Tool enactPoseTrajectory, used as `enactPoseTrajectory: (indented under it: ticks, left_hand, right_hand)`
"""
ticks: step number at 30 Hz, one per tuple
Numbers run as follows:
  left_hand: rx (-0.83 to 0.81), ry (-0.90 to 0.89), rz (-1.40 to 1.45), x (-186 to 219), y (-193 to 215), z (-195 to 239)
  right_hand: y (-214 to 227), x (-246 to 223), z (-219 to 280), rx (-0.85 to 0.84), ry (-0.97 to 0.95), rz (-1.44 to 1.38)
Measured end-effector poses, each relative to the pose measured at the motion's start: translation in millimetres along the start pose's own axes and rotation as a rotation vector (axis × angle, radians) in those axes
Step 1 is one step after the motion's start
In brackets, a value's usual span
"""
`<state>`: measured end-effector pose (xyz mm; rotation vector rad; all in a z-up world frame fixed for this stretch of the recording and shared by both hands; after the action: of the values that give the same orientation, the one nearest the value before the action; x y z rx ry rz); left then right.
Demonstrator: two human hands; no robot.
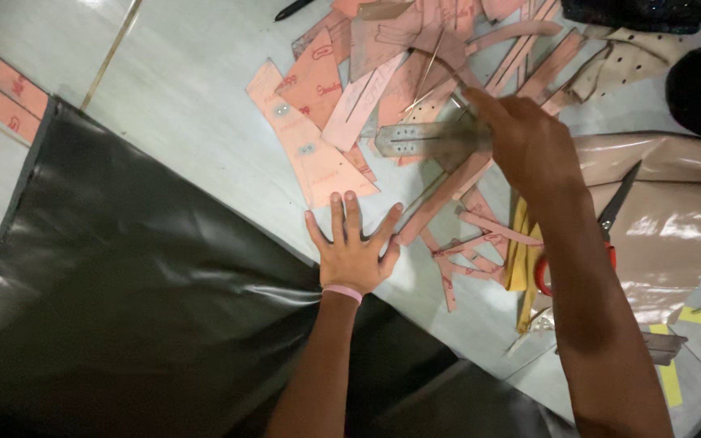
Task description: The person sits on the floor and arranges small pink paper pieces on a large black sheet. They pick up pieces from a nearby pile, place them on the black sheet, and adjust their positions to form a pattern.
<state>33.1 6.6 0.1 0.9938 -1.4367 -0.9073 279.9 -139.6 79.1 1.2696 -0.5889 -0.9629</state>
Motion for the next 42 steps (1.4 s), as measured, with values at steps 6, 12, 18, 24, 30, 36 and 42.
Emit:
enactPoseTrajectory:
  ticks: [6, 12, 18, 24, 30, 36, 42]
  left_hand:
    - [-0.005, -0.013, 0.000, 1, -1, 1]
    - [-0.015, -0.009, 0.017, 2, -1, 2]
    - [0.044, -0.007, 0.003, 3, 3, 0]
    - [-0.014, 0.006, 0.058, -1, 3, 5]
    - [-0.018, 0.019, 0.035, -1, 1, -2]
    - [-0.030, 0.024, 0.073, -1, -1, 2]
    - [-0.031, 0.046, 0.114, -3, 3, 5]
  right_hand:
    - [3, -4, 5, -0.075, -0.073, -0.038]
    - [-6, -1, -14, -0.008, 0.173, 0.088]
    - [-2, 3, -17, 0.060, 0.347, 0.461]
    - [32, 15, 45, 0.054, -0.166, -0.077]
    - [-47, -46, 70, -0.126, -0.351, -1.272]
    - [-63, -119, 30, -0.086, -0.156, -1.016]
    - [-52, -128, 23, -0.085, -0.005, -0.895]
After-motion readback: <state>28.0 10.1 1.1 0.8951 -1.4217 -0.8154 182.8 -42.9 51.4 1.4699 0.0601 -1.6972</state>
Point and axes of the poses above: each hand's wrist, its own z-axis away from the middle knuckle, its own y-axis out of the back of the hand, x = y × z, the point moved 3 cm from there along -z, towards the middle knuckle, and after that the axes turned 11 degrees about -y, right-handed, at the moved point
